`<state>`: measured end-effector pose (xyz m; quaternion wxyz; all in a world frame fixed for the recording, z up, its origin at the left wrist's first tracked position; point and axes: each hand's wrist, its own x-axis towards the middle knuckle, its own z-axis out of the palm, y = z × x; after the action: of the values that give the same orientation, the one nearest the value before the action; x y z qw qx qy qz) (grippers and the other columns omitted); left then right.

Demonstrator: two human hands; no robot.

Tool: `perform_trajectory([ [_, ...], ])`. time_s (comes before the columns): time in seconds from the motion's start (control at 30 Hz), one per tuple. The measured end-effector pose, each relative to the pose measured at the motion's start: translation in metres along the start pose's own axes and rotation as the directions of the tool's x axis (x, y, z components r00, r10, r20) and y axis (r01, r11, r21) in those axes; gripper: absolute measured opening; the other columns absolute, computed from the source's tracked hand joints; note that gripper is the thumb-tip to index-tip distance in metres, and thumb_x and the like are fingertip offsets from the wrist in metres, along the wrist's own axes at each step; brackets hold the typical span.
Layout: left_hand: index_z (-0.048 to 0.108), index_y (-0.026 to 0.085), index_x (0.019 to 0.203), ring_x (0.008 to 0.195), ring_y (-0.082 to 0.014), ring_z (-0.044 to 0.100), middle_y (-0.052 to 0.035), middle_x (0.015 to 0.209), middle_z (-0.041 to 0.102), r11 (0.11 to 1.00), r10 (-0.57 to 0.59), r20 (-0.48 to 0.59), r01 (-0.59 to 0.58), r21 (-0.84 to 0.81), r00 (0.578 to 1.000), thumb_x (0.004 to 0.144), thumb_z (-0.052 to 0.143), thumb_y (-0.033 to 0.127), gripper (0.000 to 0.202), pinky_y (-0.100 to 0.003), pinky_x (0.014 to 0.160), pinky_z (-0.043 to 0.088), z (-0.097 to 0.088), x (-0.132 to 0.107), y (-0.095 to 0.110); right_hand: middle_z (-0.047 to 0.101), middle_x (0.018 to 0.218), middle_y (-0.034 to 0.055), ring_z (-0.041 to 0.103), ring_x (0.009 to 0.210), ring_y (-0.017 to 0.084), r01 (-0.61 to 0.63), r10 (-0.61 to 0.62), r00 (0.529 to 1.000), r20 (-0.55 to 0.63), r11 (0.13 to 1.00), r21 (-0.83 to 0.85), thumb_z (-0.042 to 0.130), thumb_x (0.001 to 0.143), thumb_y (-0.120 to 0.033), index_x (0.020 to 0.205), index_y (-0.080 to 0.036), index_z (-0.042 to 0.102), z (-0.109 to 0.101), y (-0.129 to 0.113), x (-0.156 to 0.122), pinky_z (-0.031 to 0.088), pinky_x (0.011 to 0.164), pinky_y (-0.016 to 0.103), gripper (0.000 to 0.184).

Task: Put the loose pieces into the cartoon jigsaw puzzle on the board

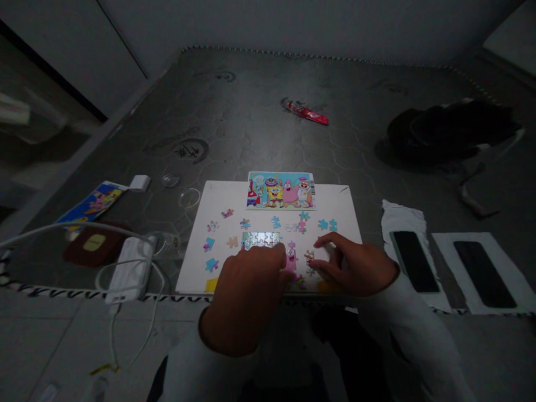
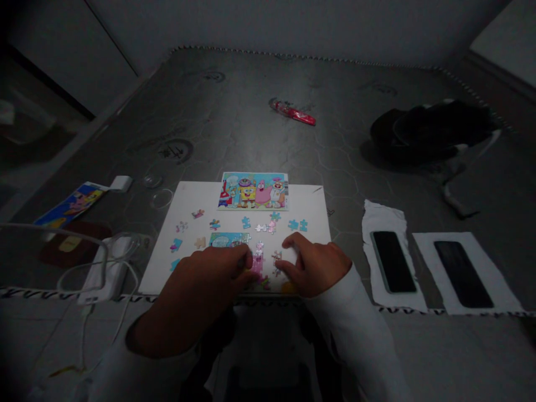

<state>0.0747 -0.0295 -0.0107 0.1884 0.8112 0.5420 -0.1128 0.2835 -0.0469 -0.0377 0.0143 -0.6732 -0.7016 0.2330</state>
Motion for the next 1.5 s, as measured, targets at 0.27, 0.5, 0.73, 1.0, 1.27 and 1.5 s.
perform_trajectory([
  [0.27, 0.059, 0.029, 0.094, 0.074, -0.0245, 0.066, -0.002, 0.083, 0.069, 0.991, -0.124, 0.011, 0.123, 0.049, 0.992, 0.09, 0.056, 0.046, 0.018, -0.031, 0.059, 0.038, -0.013, -0.007, -0.005, 0.065, 0.064, -0.0061, 0.06, 0.055, 0.014, -0.087, 0.075, 0.947, -0.312, 0.996, -0.024, 0.062, 0.085, -0.046, 0.096, -0.028, 0.066, -0.003, 0.01, -0.004, 0.035, 0.053, 0.026, 0.021],
  [0.5, 0.059, 0.03, 0.094, 0.075, -0.025, 0.065, -0.0011, 0.082, 0.069, 0.981, -0.183, 0.0, 0.183, 0.058, 0.983, 0.091, 0.051, 0.049, 0.021, -0.032, 0.06, 0.039, -0.017, -0.006, -0.011, 0.065, 0.071, -0.0051, 0.06, 0.063, 0.013, -0.061, 0.051, 0.941, -0.335, 0.998, -0.022, 0.066, 0.08, -0.033, 0.1, -0.028, 0.068, -0.003, 0.019, -0.002, 0.038, 0.059, 0.026, 0.02],
  [0.73, 0.061, 0.031, 0.095, 0.075, -0.0253, 0.065, -0.0018, 0.081, 0.069, 0.981, -0.186, -0.004, 0.186, 0.045, 0.983, 0.091, 0.05, 0.05, 0.023, -0.032, 0.061, 0.04, -0.016, -0.005, -0.012, 0.066, 0.076, -0.0003, 0.06, 0.068, 0.016, 0.004, -0.004, 0.955, -0.295, 1.0, 0.002, 0.061, 0.083, -0.039, 0.097, -0.028, 0.071, 0.004, 0.015, 0.007, 0.037, 0.06, 0.028, 0.02],
  [1.0, 0.06, 0.031, 0.094, 0.076, -0.0262, 0.065, -0.002, 0.083, 0.069, 0.982, -0.183, -0.004, 0.183, 0.051, 0.983, 0.091, 0.05, 0.049, 0.021, -0.034, 0.061, 0.04, -0.016, -0.006, -0.012, 0.064, 0.074, -0.0007, 0.058, 0.065, 0.015, 0.011, 0.005, 0.972, -0.236, 0.998, 0.066, 0.06, 0.082, -0.036, 0.088, -0.024, 0.066, 0.006, 0.016, 0.012, 0.037, 0.06, 0.028, 0.015],
  [1.27, 0.06, 0.029, 0.094, 0.075, -0.0246, 0.065, -0.002, 0.082, 0.069, 0.982, -0.182, -0.002, 0.182, 0.043, 0.983, 0.091, 0.05, 0.048, 0.021, -0.032, 0.06, 0.039, -0.018, -0.006, -0.009, 0.069, 0.079, -0.0013, 0.061, 0.068, 0.015, -0.005, 0.019, 0.981, -0.194, 0.997, 0.074, 0.062, 0.081, -0.038, 0.085, -0.024, 0.064, 0.003, 0.013, 0.011, 0.037, 0.062, 0.029, 0.014],
  [1.5, 0.059, 0.029, 0.094, 0.073, -0.0242, 0.065, -0.0017, 0.081, 0.069, 0.984, -0.172, -0.005, 0.172, 0.044, 0.985, 0.091, 0.05, 0.049, 0.022, -0.031, 0.058, 0.037, -0.018, -0.007, -0.01, 0.067, 0.075, -0.0024, 0.061, 0.067, 0.015, -0.025, 0.042, 0.971, -0.234, 0.997, 0.077, 0.063, 0.081, -0.035, 0.087, -0.024, 0.066, 0.004, 0.005, 0.009, 0.036, 0.063, 0.029, 0.012],
])
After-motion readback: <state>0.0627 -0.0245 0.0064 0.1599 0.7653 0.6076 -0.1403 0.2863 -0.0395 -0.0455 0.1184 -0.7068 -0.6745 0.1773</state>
